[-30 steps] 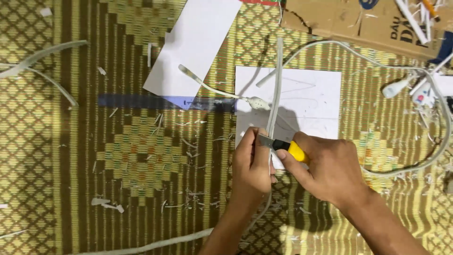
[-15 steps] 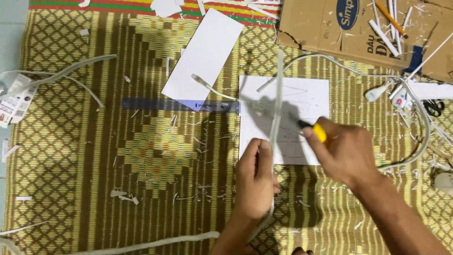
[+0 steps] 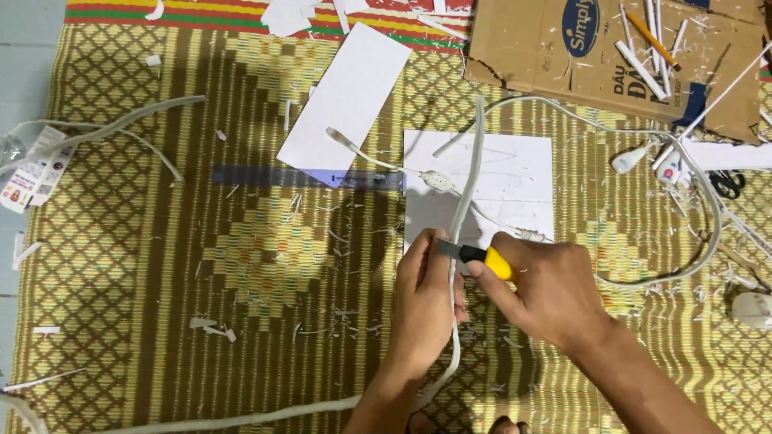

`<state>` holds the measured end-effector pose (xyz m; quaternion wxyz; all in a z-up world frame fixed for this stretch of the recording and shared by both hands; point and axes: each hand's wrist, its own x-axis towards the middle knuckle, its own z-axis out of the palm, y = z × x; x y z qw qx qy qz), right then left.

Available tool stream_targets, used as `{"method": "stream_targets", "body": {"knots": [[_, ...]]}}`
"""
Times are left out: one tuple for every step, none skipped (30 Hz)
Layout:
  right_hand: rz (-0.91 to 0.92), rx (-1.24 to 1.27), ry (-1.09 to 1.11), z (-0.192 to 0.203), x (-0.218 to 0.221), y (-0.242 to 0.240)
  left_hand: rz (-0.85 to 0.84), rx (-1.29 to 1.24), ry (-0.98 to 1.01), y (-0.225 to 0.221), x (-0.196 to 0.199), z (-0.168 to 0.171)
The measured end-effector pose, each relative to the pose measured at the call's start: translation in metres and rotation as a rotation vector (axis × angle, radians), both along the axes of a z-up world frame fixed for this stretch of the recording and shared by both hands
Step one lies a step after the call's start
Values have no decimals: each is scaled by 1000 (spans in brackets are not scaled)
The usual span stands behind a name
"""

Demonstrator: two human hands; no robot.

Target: Cutting and stripping LED strips using a utility knife on a floor mat.

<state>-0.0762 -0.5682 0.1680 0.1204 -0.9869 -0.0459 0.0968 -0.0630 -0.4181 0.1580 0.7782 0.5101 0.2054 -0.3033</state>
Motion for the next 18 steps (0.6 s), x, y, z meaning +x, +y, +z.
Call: {"method": "stream_targets", "body": {"knots": [[0,1,-2,-1,0,0,0,1,-2,0,0,0],[6,-23,7,-3,1,-1,16,-3,-9,0,0,-1],[11,-51,18,-4,0,-2,30,-9,-15,-1,-1,-1],[10,-52,18,-8,5,-9,29,-10,-15,-1,-4,-1],[-53,-123,75,-11,10,-15,-75,50,-35,-1,-7,-1],[-118,-194,132,-14,15,-22,-179,109,-56,-1,-10,-1],[-119,-189,130,-12,13,-21,-181,114,-57,0,-11,-4],[-107,-172,119,-10,12,-20,-145,94,-71,0,-13,-8],[-92,-161,107,-7,11,-21,-106,69,-84,-1,-14,-12],[-91,-161,105,-6,8,-13,-105,69,-86,0,-11,-13],[-67,-121,128,-5,4,-5,-84,49,-106,1,-10,-15],[-42,-81,151,-4,0,2,-62,29,-126,1,-8,-17],[-41,-81,151,0,-2,5,-61,29,-126,2,-6,-12],[-31,-27,102,4,-4,9,-26,12,-96,3,-3,-7],[-21,29,52,7,-6,13,9,-3,-67,4,-1,-2],[-19,31,52,2,-6,10,11,-2,-67,5,-1,-3],[-2,9,49,-2,-7,6,-10,-14,-85,6,-2,-4],[15,-13,46,-6,-7,3,-30,-26,-103,5,-3,-5]]}}
